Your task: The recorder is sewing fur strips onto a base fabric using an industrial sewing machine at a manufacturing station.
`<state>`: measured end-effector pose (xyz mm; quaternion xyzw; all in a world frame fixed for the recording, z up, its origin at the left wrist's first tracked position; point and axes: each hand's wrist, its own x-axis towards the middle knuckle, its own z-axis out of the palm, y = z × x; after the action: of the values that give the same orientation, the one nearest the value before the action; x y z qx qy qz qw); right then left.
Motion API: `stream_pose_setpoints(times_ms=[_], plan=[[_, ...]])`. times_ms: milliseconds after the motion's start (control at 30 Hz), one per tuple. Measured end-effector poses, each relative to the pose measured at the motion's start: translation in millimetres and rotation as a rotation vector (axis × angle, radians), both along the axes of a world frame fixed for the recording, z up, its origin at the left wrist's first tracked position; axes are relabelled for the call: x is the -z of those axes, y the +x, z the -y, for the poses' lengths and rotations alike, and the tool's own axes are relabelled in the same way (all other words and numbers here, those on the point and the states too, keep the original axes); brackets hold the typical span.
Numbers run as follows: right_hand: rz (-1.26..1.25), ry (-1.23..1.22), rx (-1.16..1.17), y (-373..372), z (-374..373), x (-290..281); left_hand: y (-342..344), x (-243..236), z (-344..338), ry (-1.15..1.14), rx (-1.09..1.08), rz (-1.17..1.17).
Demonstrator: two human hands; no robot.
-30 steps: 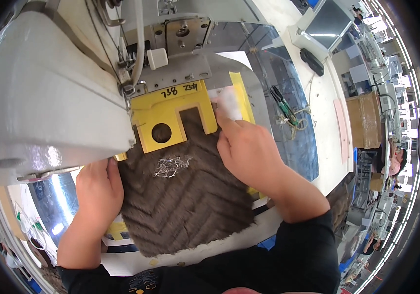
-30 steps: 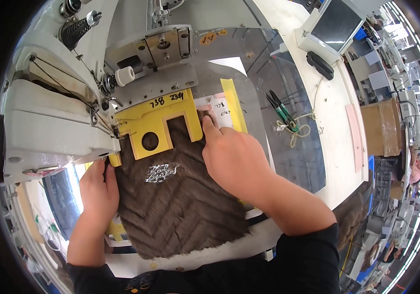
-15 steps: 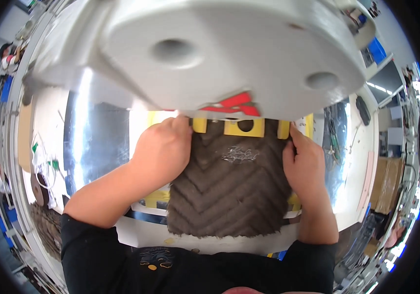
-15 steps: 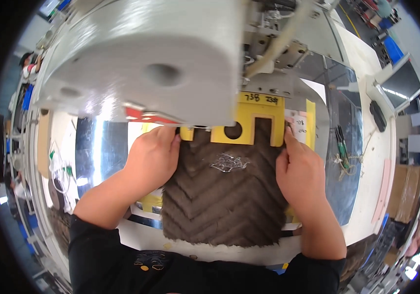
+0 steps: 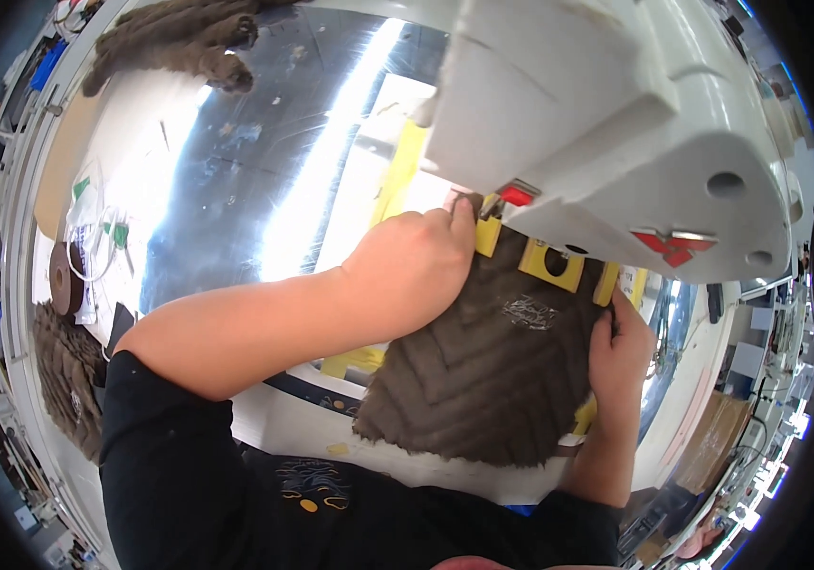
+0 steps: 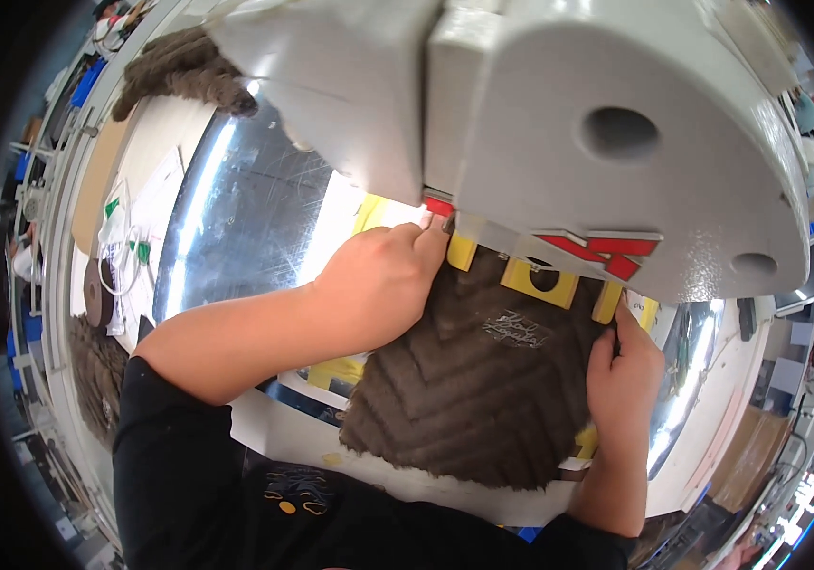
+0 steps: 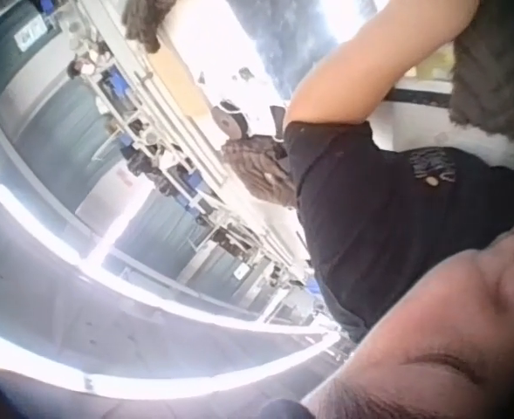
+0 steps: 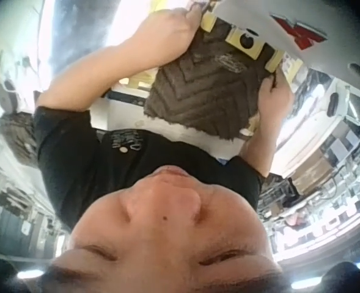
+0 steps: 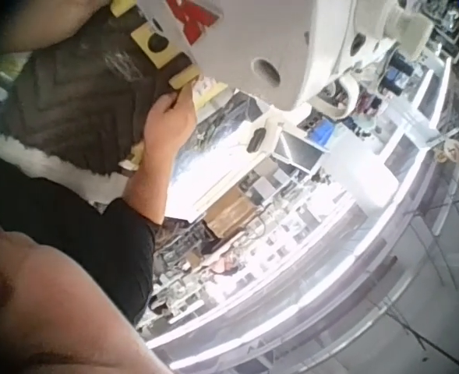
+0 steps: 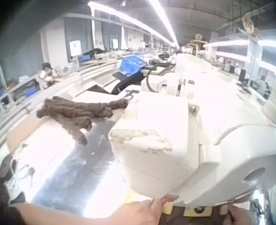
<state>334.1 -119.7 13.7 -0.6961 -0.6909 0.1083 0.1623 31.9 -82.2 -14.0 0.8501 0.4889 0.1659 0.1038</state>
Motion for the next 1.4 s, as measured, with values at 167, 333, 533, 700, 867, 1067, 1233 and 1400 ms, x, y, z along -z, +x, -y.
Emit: stream_pose_setpoints(times_ms=[167,333,533,700,867,1067,1233,1400], plan=[[0.002,0.03,0.021,1,2,-2,1,-1,-3,0.113,0.085,-0.057],[-0.028,-0.056,0.05,-4,-4,-7,4,2,-2,-0.031,-0.035,-0.065],[-0.026,0.026,-0.021,5,-5,0,7,4,-6,-0.012,-0.037,-0.09],[-0.036,-0.023,-0.001,7,-5,-2,6,5,-6,-0.016,-0.063,-0.065],[-0.047,-0.026,-0.015,9,-5,-2,6,4,-8,0.022,-0.06,-0.069],[-0.051,-0.017,-0.036,3,-7,-4,2,6,-10,0.002,-0.073,-0.04],[-0.04,0.03,-0.026,12,-3,1,9,3,-8,-0.009,-0.066,-0.082],[-0.059,0.052,-0.027,17,-3,9,-5,-18,-11,0.006,-0.216,-0.033]])
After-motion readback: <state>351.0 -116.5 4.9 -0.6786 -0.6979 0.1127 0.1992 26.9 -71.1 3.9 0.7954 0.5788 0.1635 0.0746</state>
